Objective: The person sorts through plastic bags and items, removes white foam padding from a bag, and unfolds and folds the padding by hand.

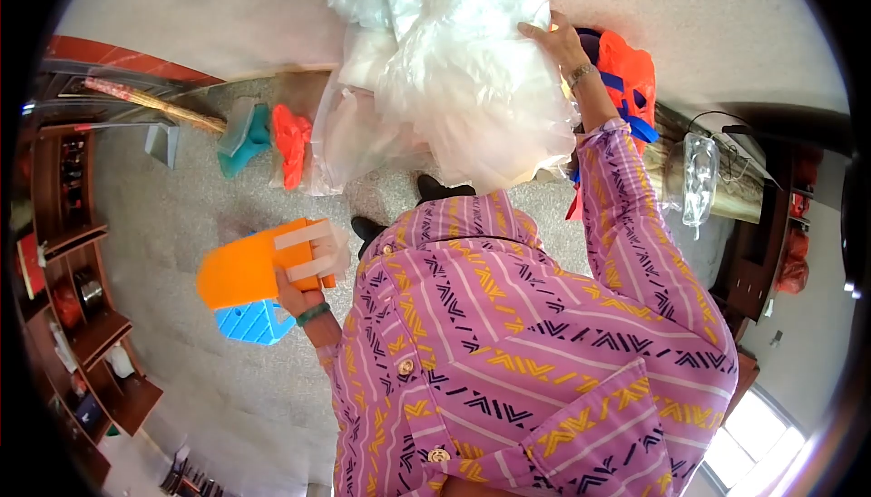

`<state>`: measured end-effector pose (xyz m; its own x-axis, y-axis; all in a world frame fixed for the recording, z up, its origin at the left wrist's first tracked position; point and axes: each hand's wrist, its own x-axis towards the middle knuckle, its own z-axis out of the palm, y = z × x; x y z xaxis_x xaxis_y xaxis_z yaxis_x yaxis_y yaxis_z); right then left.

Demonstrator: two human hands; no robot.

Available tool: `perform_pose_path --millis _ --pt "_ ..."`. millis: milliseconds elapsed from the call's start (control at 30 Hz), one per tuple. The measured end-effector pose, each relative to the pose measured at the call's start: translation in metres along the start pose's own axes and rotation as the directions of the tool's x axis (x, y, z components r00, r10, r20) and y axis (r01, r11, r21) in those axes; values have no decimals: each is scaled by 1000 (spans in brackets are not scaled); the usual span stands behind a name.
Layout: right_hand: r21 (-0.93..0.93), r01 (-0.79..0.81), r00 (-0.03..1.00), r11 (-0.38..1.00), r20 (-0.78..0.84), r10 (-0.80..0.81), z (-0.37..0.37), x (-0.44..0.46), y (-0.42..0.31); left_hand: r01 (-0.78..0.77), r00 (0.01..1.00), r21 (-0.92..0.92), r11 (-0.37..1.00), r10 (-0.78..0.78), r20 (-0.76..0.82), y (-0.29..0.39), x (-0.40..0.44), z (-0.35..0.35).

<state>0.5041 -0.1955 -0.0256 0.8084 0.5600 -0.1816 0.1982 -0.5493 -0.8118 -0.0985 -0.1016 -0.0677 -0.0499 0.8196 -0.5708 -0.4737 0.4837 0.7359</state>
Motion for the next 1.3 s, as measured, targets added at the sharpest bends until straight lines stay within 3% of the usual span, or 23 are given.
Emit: perform_pose_path --millis 133,167,200,233,267,300,333,367,400,467,533,567,600,667,700,800,1000,1100,1133,1167,1233,1300 --pt "93 116 990 989 67 -122 -3 -33 -20 29 998 -36 999 -27 49 -4 8 3" --pt "-55 137 991 989 10 -137 0 -41 -17 37 996 -61 997 -32 78 -3 9 0" --pt "-197 163 985 967 -28 -172 1 -51 -15 38 999 -25 999 -38 4 -2 9 0" --pt "-215 194 977 957 131 -169 -7 -61 -32 34 999 42 999 -33 -18 1 4 3" --pt "-177 100 982 979 177 -68 -9 -50 -3 -46 998 151 988 37 58 -1 4 -5" --pt "-91 33 995 995 95 -25 -7 -51 2 -325 945 419 848 268 189 -19 16 -28" --pt "72 21 986 997 162 -32 -5 -57 -1 -556 822 608 566 479 306 -36 27 -51" --pt "229 -14 973 973 228 -39 -4 -61 -4 -323 946 326 888 305 106 -29 20 -46" --pt "92 22 979 996 201 -40 -4 -70 -19 -115 989 -103 988 104 -103 -23 13 -39" --pt "114 -17 980 993 198 -6 6 -69 -24 -283 927 -121 952 239 -288 5 -15 -5" --pt "130 -30 993 991 115 15 15 -72 -32 -309 895 -150 939 235 -378 11 -11 -33" --pt "156 22 994 988 100 -38 19 -72 -36 -305 883 -171 937 211 -419 13 -6 -46" --pt "202 54 995 978 70 -69 -3 -40 4 -319 877 -155 935 230 -422 -22 -6 -26" --pt "212 123 990 969 34 -134 -2 -47 -8 -361 834 -190 913 225 -504 -16 2 -56" --pt "214 181 983 960 -14 -183 -4 -45 -13 -380 855 -200 903 260 -450 -27 18 -82" --pt "233 249 968 940 -27 -249 -4 -46 -16 -303 891 -298 905 158 -425 -30 36 -129" --pt "171 333 943 927 -69 -326 18 -100 -87 -366 879 -276 889 233 -416 0 92 -225" --pt "143 276 961 951 -53 -271 36 -119 -125 -380 873 -330 864 217 -436 2 122 -250" --pt "123 265 963 956 -84 -256 36 -115 -116 -285 906 -360 888 127 -403 -6 131 -264" --pt "85 212 977 974 -47 -208 25 -109 -105 -129 937 -357 925 -5 -350 -35 166 -330" --pt "12 152 988 988 -16 -151 5 -102 -82 52 996 -263 963 -32 81 -58 166 -330" --pt "17 180 983 984 -29 -179 3 -105 -61 98 993 -237 967 -110 -40 -73 179 -304"
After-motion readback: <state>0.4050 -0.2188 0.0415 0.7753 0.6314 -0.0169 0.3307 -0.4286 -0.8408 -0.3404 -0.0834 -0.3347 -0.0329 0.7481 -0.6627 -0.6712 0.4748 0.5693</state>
